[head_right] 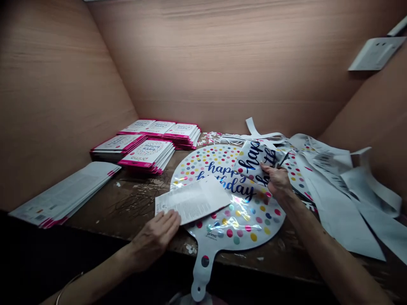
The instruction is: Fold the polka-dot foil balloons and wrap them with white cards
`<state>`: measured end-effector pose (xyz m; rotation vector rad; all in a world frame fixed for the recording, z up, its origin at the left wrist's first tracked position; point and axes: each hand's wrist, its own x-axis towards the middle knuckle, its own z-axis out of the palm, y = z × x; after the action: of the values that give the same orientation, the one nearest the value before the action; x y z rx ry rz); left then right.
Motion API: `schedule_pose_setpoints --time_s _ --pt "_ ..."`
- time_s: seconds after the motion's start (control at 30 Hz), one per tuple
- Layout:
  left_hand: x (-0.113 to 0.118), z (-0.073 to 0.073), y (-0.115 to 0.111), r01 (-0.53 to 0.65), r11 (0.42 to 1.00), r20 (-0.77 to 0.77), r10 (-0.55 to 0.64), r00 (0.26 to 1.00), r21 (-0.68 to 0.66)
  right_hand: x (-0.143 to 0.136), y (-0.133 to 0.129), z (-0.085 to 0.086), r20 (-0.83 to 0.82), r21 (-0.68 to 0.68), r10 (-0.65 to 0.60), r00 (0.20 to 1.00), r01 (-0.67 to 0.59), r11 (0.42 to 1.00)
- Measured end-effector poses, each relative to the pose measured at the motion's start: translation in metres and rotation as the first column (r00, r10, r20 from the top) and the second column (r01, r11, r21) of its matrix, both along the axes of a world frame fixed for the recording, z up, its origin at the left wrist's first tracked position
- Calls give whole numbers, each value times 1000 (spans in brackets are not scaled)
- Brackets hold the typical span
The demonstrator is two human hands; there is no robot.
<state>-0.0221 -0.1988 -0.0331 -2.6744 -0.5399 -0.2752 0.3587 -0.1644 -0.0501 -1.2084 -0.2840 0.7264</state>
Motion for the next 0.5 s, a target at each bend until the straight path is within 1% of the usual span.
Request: schedule_pose_setpoints --time_s 0.03,0.07,0.1,0.13,0.2,0.27,0.33,0.4,0.47,0.5 --pt "11 -3 3 -14 995 -75 7 997 -99 5 -6 -2 3 -8 -6 1000 6 1000" --pt "20 -4 9 -33 979 -123 9 992 -199 8 -12 -4 0 -17 -9 1000 9 1000" --pt "29 -1 15 -43 956 -134 4 991 -290 10 -17 -6 -7 -29 -3 1000 2 1000" --pt "38 2 23 -29 932 -107 -10 994 -361 10 -22 -8 -19 -48 10 1000 -10 999" --pt "60 7 39 75 897 -3 -85 996 -437 5 -27 -12 -50 -87 48 998 -52 995" --pt "87 3 54 193 882 84 -174 981 -429 -3 -29 -12 -68 -110 81 994 -88 990" --pt "111 -8 65 267 874 105 -245 964 -406 -12 -31 -13 -70 -116 123 990 -131 985" --pt "127 -23 71 290 881 110 -268 957 -373 -18 -32 -13 -64 -121 180 982 -186 975" --pt "135 -34 73 293 897 124 -267 956 -331 -21 -35 -16 -55 -135 227 972 -233 963" --pt "136 -37 74 294 902 133 -265 955 -315 -21 -36 -17 -50 -138 244 968 -249 959"
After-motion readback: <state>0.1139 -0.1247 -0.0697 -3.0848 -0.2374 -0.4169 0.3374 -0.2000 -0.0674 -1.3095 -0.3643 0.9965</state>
